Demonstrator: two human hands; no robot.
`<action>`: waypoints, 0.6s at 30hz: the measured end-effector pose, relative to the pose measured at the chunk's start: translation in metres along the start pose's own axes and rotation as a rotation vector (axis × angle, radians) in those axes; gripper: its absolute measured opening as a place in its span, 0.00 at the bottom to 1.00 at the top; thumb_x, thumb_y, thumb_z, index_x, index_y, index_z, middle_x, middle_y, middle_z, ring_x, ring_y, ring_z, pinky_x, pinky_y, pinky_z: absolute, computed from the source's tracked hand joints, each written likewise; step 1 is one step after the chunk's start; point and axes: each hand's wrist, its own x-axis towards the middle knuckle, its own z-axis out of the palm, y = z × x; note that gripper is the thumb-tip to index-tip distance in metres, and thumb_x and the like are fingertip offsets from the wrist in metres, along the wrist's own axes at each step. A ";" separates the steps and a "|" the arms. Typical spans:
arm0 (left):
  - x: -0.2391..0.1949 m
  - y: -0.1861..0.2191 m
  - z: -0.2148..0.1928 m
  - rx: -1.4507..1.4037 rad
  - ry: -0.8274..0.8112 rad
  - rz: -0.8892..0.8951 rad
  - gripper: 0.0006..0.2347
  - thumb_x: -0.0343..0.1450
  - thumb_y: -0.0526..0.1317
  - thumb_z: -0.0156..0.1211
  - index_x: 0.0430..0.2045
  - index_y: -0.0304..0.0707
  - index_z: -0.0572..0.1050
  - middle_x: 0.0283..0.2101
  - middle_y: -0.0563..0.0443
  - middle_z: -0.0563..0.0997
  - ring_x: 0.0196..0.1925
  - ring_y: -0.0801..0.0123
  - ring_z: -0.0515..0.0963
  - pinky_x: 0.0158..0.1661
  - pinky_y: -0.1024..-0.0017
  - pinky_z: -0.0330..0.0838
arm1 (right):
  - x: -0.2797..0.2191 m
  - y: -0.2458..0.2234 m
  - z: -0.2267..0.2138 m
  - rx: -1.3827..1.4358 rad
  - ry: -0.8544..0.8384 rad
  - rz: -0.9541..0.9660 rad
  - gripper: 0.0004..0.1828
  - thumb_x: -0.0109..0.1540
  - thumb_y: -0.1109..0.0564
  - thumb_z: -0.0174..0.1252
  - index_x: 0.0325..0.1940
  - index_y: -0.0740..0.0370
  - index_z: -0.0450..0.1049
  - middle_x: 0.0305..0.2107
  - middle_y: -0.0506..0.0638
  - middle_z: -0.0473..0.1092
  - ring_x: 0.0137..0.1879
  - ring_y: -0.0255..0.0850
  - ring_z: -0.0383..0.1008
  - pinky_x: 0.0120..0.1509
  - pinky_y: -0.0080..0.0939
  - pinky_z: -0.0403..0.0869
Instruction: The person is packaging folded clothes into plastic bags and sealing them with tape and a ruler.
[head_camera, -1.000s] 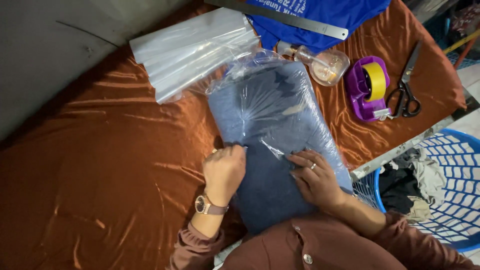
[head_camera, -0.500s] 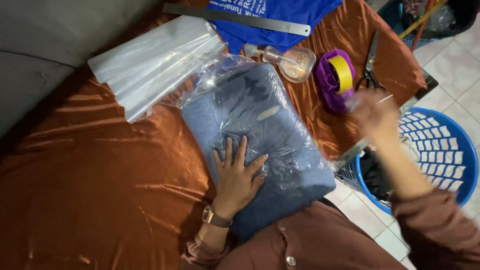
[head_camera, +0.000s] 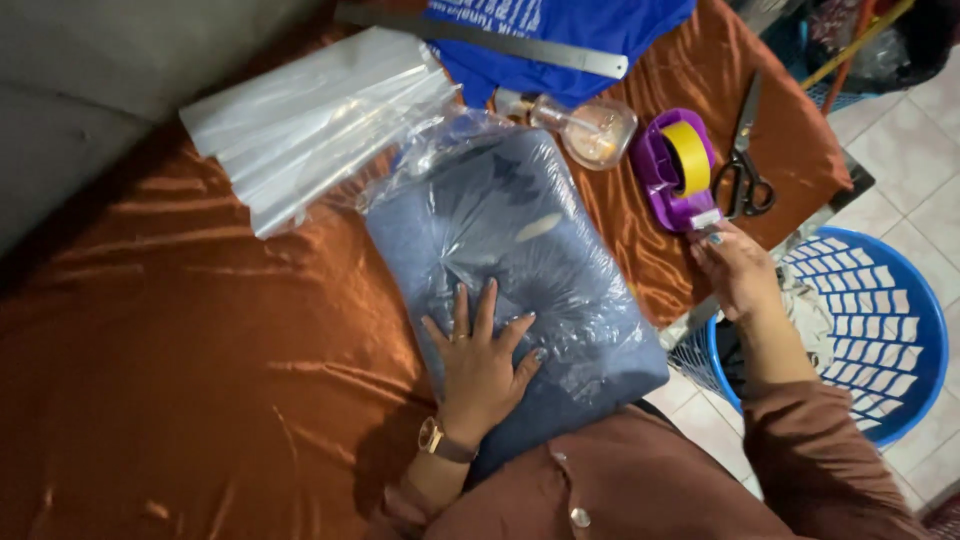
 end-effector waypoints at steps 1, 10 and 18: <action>-0.001 0.004 0.000 -0.003 -0.004 -0.016 0.20 0.69 0.59 0.58 0.53 0.58 0.77 0.74 0.39 0.53 0.75 0.31 0.45 0.57 0.13 0.30 | 0.010 0.014 -0.032 -0.006 -0.005 0.015 0.18 0.69 0.60 0.55 0.63 0.66 0.75 0.51 0.52 0.76 0.54 0.40 0.79 0.60 0.39 0.80; 0.000 0.009 -0.010 -0.010 0.025 -0.039 0.19 0.67 0.56 0.64 0.51 0.57 0.78 0.73 0.40 0.56 0.75 0.34 0.50 0.58 0.13 0.36 | 0.027 -0.045 0.027 -1.787 -0.101 -0.069 0.11 0.62 0.52 0.65 0.46 0.54 0.85 0.27 0.60 0.77 0.34 0.49 0.78 0.43 0.49 0.77; 0.001 0.011 -0.007 -0.054 0.054 0.004 0.20 0.69 0.55 0.60 0.54 0.54 0.77 0.75 0.39 0.58 0.76 0.36 0.52 0.61 0.18 0.41 | 0.009 -0.014 0.336 -1.595 -1.058 -0.067 0.17 0.64 0.44 0.57 0.35 0.59 0.81 0.23 0.55 0.76 0.27 0.44 0.74 0.36 0.47 0.73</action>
